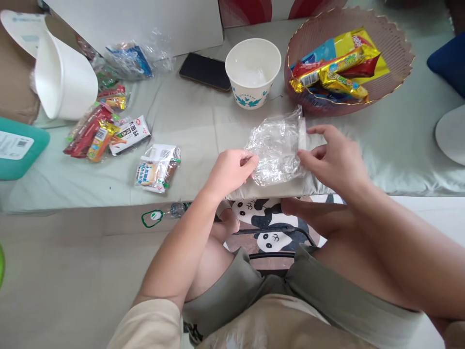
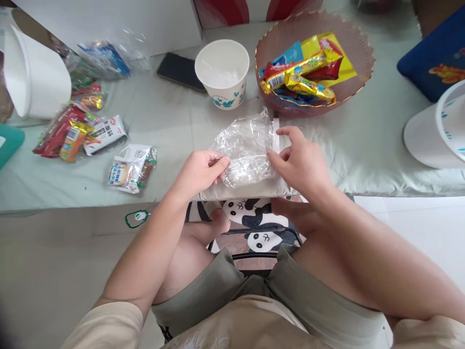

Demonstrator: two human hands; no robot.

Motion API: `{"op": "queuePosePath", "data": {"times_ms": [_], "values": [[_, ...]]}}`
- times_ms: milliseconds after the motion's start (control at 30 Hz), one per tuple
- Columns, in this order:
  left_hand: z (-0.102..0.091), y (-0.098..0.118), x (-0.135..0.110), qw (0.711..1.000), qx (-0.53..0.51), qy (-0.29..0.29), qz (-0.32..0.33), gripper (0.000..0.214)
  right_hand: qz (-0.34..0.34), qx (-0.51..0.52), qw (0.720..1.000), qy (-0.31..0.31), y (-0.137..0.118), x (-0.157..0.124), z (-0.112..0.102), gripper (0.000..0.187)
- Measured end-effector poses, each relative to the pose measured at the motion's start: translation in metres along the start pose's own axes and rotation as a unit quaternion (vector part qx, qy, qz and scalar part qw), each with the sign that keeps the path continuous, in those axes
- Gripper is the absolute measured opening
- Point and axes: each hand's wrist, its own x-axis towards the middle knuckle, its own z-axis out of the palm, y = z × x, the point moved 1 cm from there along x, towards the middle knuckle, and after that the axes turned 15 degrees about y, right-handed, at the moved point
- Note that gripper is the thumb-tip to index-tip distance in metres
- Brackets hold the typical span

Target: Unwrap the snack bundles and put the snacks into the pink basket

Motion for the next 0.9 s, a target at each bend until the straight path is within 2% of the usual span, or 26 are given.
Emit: {"op": "queuePosePath", "data": {"times_ms": [67,133,167,233,300,400,467,533,567,633,700,800,900], "values": [[0.001,0.000,0.001,0.999,0.039,0.022,-0.002,0.025,-0.045,-0.022,0.999,0.014,0.007,-0.002,0.004,0.054],[0.002,-0.001,0.001,0.994,0.091,0.058,0.004,0.012,-0.089,-0.059,0.993,0.059,0.007,-0.005,0.003,0.061],[0.002,-0.001,0.001,0.990,0.116,0.082,0.012,0.011,-0.110,-0.077,0.987,0.089,0.004,-0.007,0.001,0.060],[0.002,-0.003,0.001,0.981,0.148,0.122,0.029,0.025,-0.167,-0.097,0.973,0.128,-0.007,-0.012,-0.003,0.050],[0.001,-0.005,0.002,0.977,0.158,0.138,0.041,0.034,-0.254,-0.080,0.959,0.099,-0.021,-0.020,-0.005,0.039],[-0.003,-0.006,0.003,0.973,0.178,0.141,0.034,0.037,-0.363,-0.045,0.930,-0.017,-0.032,-0.031,0.003,0.039],[-0.008,-0.003,0.000,0.965,0.192,0.174,0.040,0.035,-0.369,-0.055,0.925,-0.068,-0.029,-0.036,0.010,0.044],[-0.010,0.003,-0.005,0.958,0.184,0.191,0.106,0.029,-0.347,-0.066,0.931,-0.088,-0.023,-0.036,0.017,0.047],[-0.009,0.006,-0.008,0.955,0.175,0.177,0.163,0.027,-0.338,-0.061,0.934,-0.095,-0.019,-0.035,0.019,0.048],[-0.005,0.011,-0.014,0.939,0.163,0.107,0.281,0.031,-0.329,-0.031,0.938,-0.104,-0.015,-0.032,0.021,0.050],[0.002,0.010,-0.016,0.922,0.176,0.039,0.342,0.030,-0.327,-0.002,0.939,-0.104,-0.013,-0.029,0.020,0.052],[0.005,0.001,-0.011,0.928,0.199,0.009,0.316,0.017,-0.323,0.002,0.942,-0.093,-0.011,-0.023,0.018,0.055],[-0.002,-0.004,-0.004,0.953,0.141,0.027,0.265,0.014,-0.325,-0.011,0.942,-0.085,-0.007,-0.019,0.017,0.050]]}}
